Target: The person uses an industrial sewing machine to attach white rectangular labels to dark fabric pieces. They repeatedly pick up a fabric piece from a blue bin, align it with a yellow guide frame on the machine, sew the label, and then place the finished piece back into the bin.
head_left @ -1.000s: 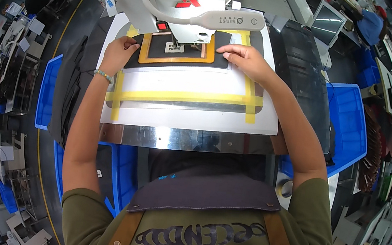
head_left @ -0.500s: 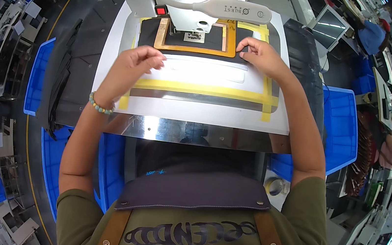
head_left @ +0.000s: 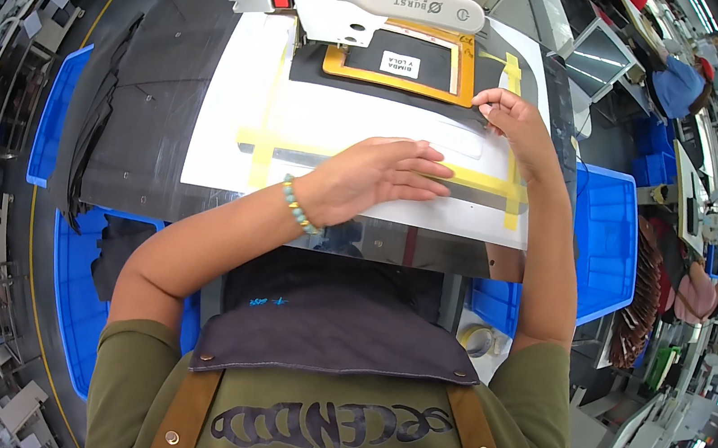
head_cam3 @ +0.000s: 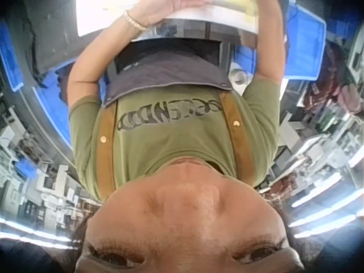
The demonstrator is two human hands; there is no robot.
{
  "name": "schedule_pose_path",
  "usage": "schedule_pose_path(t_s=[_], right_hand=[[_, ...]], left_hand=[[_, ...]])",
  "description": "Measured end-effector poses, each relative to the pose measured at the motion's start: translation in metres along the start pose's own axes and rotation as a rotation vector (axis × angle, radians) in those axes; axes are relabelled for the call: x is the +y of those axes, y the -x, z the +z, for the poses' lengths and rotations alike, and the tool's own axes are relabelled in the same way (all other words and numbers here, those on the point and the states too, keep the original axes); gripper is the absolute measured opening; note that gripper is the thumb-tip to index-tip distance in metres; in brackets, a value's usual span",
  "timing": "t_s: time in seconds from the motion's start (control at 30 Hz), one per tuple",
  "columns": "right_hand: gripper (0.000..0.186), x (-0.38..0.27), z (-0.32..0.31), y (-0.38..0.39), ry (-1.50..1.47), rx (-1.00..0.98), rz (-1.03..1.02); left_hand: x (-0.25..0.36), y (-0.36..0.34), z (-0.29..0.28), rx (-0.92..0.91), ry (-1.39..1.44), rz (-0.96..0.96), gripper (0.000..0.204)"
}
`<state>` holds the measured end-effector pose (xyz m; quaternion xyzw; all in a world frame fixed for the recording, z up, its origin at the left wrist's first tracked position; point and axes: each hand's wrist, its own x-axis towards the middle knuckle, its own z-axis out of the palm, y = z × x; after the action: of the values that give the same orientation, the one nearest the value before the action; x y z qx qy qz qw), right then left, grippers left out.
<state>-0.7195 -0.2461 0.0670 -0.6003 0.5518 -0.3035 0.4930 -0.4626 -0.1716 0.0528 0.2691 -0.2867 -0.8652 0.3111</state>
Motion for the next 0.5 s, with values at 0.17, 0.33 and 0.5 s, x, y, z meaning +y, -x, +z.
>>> schedule_pose_path(t_s=[0.17,0.33,0.5], right_hand=[[0.012,-0.047,0.031,0.054,-0.228,-0.055,-0.099],[0.016,-0.086,0.056,0.108,0.154,-0.554,-0.342],[0.022,-0.074,0.044,0.078,0.117,-0.204,-0.275]], left_hand=[[-0.004,-0.024,0.022,0.094,0.411,0.011,0.05],[-0.012,-0.022,0.005,0.183,0.519,0.28,0.031],[-0.004,0.083,-0.018,0.523,0.106,0.515,0.036]])
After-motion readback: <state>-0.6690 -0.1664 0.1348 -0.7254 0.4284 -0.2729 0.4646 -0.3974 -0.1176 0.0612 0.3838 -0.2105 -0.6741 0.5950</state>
